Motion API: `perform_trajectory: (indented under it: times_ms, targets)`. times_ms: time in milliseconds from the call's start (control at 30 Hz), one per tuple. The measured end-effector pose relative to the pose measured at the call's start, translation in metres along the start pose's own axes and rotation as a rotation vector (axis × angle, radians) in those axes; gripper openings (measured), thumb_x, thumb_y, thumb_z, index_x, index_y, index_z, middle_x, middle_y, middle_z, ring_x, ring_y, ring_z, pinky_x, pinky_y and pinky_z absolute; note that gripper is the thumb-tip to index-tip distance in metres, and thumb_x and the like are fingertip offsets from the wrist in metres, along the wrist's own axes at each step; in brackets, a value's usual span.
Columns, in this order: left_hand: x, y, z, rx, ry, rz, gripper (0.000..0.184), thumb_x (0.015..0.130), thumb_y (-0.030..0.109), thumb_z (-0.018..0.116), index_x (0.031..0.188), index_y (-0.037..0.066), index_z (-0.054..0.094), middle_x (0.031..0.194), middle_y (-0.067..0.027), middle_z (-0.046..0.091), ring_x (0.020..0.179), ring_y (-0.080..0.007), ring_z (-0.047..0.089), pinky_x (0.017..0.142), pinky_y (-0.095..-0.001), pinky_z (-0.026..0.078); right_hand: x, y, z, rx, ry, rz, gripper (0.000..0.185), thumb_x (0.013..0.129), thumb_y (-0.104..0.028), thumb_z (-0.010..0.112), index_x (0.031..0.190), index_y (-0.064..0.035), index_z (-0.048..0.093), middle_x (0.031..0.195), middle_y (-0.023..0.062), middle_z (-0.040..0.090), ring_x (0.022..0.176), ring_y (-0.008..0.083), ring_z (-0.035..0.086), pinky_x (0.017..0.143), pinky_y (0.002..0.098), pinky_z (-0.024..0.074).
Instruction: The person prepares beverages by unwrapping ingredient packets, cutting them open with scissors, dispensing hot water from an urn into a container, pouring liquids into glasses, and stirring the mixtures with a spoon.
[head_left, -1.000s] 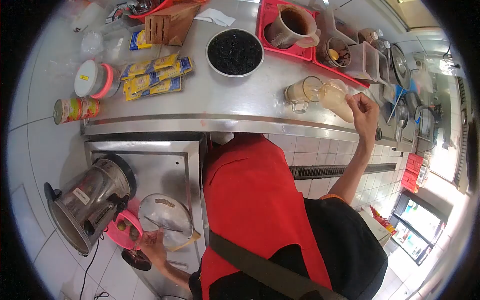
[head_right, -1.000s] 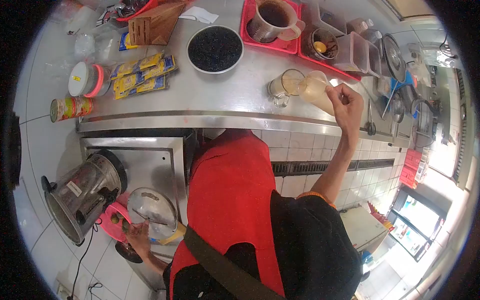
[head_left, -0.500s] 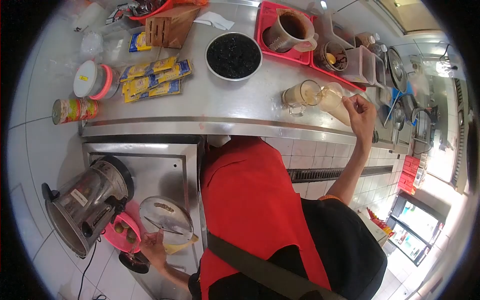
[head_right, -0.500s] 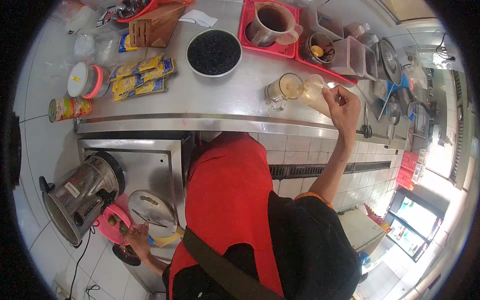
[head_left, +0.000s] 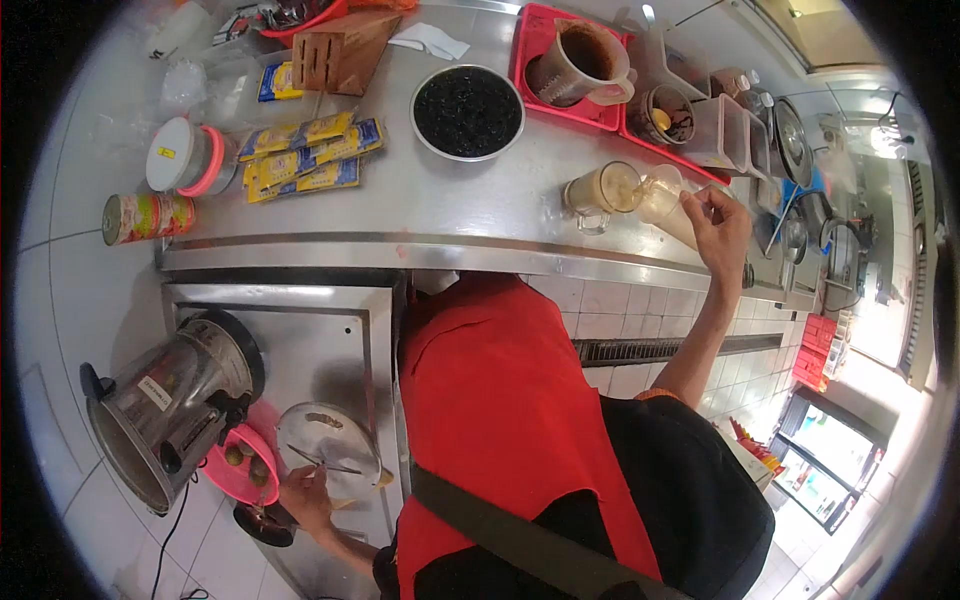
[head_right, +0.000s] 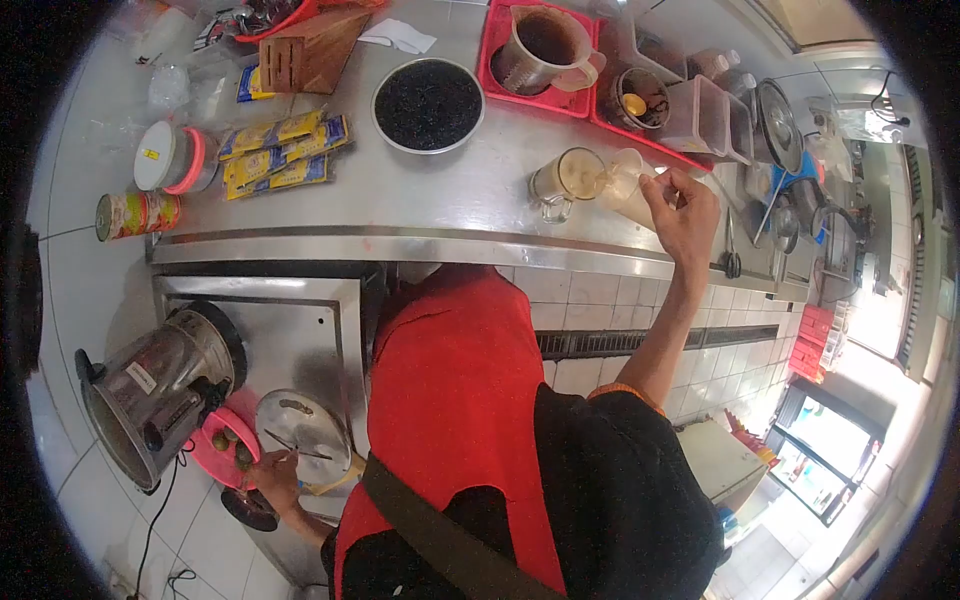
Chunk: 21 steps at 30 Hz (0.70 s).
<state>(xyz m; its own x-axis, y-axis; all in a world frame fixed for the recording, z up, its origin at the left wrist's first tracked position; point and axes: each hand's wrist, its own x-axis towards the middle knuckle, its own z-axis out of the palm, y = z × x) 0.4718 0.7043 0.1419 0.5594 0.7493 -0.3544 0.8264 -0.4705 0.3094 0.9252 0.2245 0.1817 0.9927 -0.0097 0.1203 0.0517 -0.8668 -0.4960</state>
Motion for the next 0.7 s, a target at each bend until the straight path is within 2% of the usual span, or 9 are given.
perform_trajectory:
  times_ms: [67,167,267,333,367,433,633,667,700]
  targets:
    - [0.000,0.000,-0.001,-0.005,0.007,0.084,0.021,0.067,0.010,0.081,0.081,-0.003,0.071,0.056,-0.0122,0.062,0.052,-0.0198,0.060,0.053,-0.0340,0.045,0.001,0.000,0.000,-0.016,0.001,-0.004,0.028,0.079,-0.027,0.073,0.070,-0.0019,0.063,0.054,0.0002,0.046,0.052,0.0080,0.038,0.050,0.0282,0.0302]
    - [-0.002,0.001,-0.001,0.029,-0.007,-0.044,0.017,0.068,0.010,0.080,0.077,-0.002,0.071,0.057,-0.0117,0.062,0.052,-0.0191,0.060,0.053,-0.0342,0.045,0.001,0.001,0.000,-0.026,-0.002,-0.010,0.029,0.079,-0.027,0.073,0.070,-0.0018,0.063,0.054,0.0010,0.046,0.052,0.0086,0.039,0.050,0.0286,0.0306]
    - [-0.005,-0.004,0.000,0.072,-0.016,-0.139,0.017,0.069,0.010,0.078,0.080,-0.001,0.072,0.060,-0.0146,0.063,0.055,-0.0243,0.062,0.055,-0.0363,0.047,0.001,-0.002,-0.003,-0.039,0.004,-0.030,0.028,0.079,-0.027,0.073,0.070,-0.0018,0.063,0.054,0.0009,0.045,0.051,0.0084,0.038,0.050,0.0284,0.0302]
    - [-0.006,-0.018,0.003,0.296,0.062,0.085,0.018,0.068,0.009,0.075,0.081,-0.003,0.072,0.065,-0.0187,0.065,0.060,-0.0314,0.065,0.059,-0.0396,0.050,0.001,-0.005,-0.005,-0.031,0.006,-0.023,0.027,0.080,-0.023,0.072,0.069,-0.0014,0.061,0.054,-0.0016,0.046,0.052,0.0073,0.037,0.049,0.0282,0.0296]
    - [-0.008,-0.015,0.001,0.295,0.064,0.082,0.018,0.068,0.009,0.075,0.081,-0.003,0.072,0.065,-0.0187,0.065,0.060,-0.0314,0.065,0.059,-0.0396,0.050,0.002,-0.003,-0.005,-0.030,0.006,-0.026,0.027,0.080,-0.023,0.072,0.069,-0.0014,0.061,0.054,-0.0016,0.046,0.052,0.0073,0.037,0.049,0.0282,0.0296]
    - [-0.012,-0.005,-0.008,0.223,-0.041,-0.128,0.020,0.066,0.007,0.074,0.083,-0.003,0.072,0.070,-0.0217,0.066,0.065,-0.0368,0.065,0.064,-0.0417,0.052,0.005,0.011,-0.006,0.123,-0.030,0.025,0.024,0.082,-0.018,0.070,0.068,-0.0008,0.060,0.056,-0.0044,0.047,0.054,0.0057,0.038,0.050,0.0273,0.0299]
    - [-0.034,-0.012,-0.024,0.211,0.039,-0.160,0.017,0.067,0.006,0.072,0.080,-0.004,0.071,0.070,-0.0213,0.066,0.065,-0.0357,0.065,0.063,-0.0427,0.051,0.021,0.046,-0.017,0.458,0.003,-0.022,0.023,0.087,-0.017,0.063,0.071,-0.0013,0.060,0.064,-0.0050,0.053,0.054,0.0037,0.040,0.049,0.0227,0.0277]
    - [-0.044,-0.024,-0.022,0.362,0.149,-0.002,0.013,0.069,0.005,0.071,0.079,-0.002,0.069,0.074,-0.0189,0.064,0.070,-0.0350,0.062,0.066,-0.0429,0.048,0.025,0.053,-0.023,0.451,0.025,0.023,0.024,0.089,-0.020,0.060,0.071,-0.0048,0.061,0.067,-0.0053,0.054,0.055,0.0022,0.041,0.049,0.0194,0.0267]
    - [-0.051,-0.036,-0.023,0.350,0.164,-0.013,0.013,0.069,0.005,0.071,0.079,-0.002,0.069,0.074,-0.0189,0.064,0.070,-0.0350,0.062,0.066,-0.0429,0.048,0.033,0.059,-0.029,0.460,0.025,0.003,0.024,0.089,-0.020,0.060,0.071,-0.0048,0.061,0.067,-0.0053,0.054,0.055,0.0022,0.041,0.049,0.0194,0.0267]
